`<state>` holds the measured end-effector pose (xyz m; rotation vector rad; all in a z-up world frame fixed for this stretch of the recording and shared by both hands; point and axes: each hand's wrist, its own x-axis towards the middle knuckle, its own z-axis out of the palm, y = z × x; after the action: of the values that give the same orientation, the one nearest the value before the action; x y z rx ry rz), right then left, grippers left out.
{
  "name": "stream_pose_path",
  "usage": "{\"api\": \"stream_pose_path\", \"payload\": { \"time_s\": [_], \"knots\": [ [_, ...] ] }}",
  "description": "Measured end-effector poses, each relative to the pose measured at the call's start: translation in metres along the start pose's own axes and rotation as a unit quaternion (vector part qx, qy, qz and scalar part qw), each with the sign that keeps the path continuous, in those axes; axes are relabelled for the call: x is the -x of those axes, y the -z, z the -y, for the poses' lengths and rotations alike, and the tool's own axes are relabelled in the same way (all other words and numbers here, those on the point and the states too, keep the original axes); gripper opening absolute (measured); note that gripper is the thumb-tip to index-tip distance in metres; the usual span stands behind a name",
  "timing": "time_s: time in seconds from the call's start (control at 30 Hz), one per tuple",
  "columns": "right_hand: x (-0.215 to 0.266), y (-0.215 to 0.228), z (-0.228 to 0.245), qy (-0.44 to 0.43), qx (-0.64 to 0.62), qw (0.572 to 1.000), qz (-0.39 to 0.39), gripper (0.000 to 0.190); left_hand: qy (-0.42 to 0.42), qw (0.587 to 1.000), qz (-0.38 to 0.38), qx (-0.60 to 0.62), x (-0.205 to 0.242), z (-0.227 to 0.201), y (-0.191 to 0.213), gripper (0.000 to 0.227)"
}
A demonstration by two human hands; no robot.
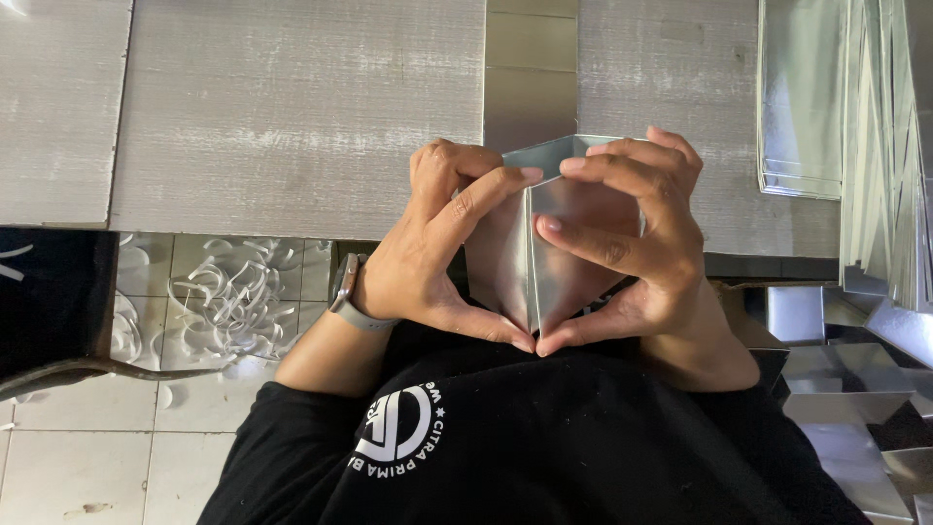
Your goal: The person folds a long, flat metallic sheet into a rectangular box shape by hand. They repeatedly fold the sides up, crease the edges, and interlock the tabs to form a hollow container, repeating the process for multiple sheets.
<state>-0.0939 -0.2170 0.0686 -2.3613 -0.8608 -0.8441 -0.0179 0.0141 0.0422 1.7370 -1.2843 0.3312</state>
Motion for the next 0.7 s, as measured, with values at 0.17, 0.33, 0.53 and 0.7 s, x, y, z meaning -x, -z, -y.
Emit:
{"api": "stream_pose_path", "payload": {
  "time_s": [0.17,0.33,0.53,0.7],
  "knots": [
    [-0.002,0.002,0.001,-0.002,-0.003,1.000,-0.002,0.081,-0.003,1.000,-0.002,-0.003,-0.002,0.000,0.000,0.113],
    [-0.001,-0.001,-0.004,0.018,0.000,1.000,-0.011,0.084,0.002,1.000,-0.003,-0.002,-0.002,-0.002,0.000,0.117],
    [-0.002,0.000,-0.007,0.015,-0.019,1.000,-0.018,0.081,0.012,0.999,0.007,0.050,-0.007,-0.008,0.005,0.117],
    [-0.002,0.001,-0.012,0.024,-0.009,0.999,-0.026,0.083,0.025,0.996,0.011,0.079,-0.013,-0.013,0.007,0.111]
  ]
}}
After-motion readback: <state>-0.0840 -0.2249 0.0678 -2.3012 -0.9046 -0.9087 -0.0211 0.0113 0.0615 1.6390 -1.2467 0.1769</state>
